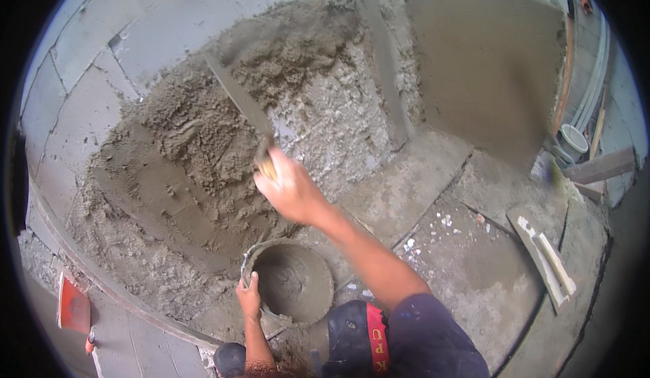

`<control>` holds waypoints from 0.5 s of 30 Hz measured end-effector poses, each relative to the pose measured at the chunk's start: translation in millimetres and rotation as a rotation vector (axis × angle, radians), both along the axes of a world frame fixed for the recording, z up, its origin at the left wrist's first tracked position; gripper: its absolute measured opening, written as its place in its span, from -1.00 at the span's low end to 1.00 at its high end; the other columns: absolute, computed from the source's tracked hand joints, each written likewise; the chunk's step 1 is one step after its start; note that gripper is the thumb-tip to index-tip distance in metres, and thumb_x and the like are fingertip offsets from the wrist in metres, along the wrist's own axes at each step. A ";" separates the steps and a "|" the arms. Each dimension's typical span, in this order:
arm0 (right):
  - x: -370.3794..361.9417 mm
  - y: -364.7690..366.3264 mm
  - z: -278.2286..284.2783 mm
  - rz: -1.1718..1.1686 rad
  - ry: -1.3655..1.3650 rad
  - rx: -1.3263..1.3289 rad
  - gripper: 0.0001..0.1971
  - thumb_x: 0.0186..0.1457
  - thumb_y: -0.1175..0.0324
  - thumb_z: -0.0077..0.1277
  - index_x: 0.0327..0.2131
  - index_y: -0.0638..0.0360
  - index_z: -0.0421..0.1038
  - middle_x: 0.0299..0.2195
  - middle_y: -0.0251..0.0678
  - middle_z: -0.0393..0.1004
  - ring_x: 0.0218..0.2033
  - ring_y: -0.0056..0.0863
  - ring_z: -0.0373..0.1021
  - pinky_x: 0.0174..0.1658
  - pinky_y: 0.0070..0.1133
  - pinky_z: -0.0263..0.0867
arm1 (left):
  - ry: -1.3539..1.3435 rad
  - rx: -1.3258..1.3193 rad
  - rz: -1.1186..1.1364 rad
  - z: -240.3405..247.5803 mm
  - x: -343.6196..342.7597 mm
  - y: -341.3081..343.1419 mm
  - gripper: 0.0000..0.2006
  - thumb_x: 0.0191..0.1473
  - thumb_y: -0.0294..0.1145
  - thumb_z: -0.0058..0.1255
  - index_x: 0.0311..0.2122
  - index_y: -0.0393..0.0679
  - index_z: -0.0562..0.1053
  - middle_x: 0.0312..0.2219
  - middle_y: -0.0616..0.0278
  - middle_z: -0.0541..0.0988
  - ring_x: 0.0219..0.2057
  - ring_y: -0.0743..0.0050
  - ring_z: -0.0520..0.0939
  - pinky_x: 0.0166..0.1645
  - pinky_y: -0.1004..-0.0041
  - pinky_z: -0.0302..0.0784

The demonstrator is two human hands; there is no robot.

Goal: The person applies wet plaster from a small bucket onto a concrete block wall using a trowel, spreading and smoothing the material across the surface while seated on the floor.

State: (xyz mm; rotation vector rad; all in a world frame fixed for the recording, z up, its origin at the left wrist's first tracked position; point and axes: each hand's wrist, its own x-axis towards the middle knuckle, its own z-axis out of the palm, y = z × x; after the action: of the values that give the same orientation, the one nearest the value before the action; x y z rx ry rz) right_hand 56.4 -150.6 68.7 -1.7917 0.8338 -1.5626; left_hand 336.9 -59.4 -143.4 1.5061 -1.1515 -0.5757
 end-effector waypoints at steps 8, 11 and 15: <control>-93.8 110.1 -261.7 0.124 0.486 0.569 -0.61 0.05 0.27 0.06 -0.10 0.35 0.36 -0.37 0.03 0.47 -0.50 -0.22 0.47 -0.33 -0.37 0.41 | 0.074 0.124 -0.166 -13.2 -21.9 -13.9 -0.48 0.06 -0.44 0.13 0.14 -0.37 0.34 0.09 -0.23 0.41 0.19 0.18 0.34 0.26 0.36 0.13; -103.0 118.5 -279.8 0.450 0.754 0.656 -0.66 0.09 0.21 0.00 -0.19 0.32 0.36 -0.38 0.00 0.48 -0.49 -0.20 0.45 -0.34 -0.35 0.40 | -0.044 0.160 -0.270 -5.0 -53.0 -8.3 -0.54 0.04 -0.43 0.13 0.09 -0.20 0.44 0.09 -0.10 0.45 0.27 -0.01 0.24 0.34 0.14 -0.05; -32.1 78.2 -277.6 0.231 0.941 0.445 -0.63 0.20 0.14 -0.15 -0.13 0.27 0.34 -0.28 0.06 0.51 -0.24 0.07 0.46 -0.17 -0.22 0.40 | -0.280 0.133 -0.339 -21.8 -92.3 -8.5 -0.59 0.06 -0.27 0.12 0.06 0.02 0.49 0.07 0.17 0.50 0.30 -0.03 0.17 0.34 -0.18 -0.51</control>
State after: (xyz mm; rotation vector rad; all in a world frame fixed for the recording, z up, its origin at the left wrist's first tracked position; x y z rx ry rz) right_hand 24.3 -72.4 -208.8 -2.1378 1.2012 -0.2729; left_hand 244.7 -67.9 -165.2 1.5482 -1.6316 -0.6951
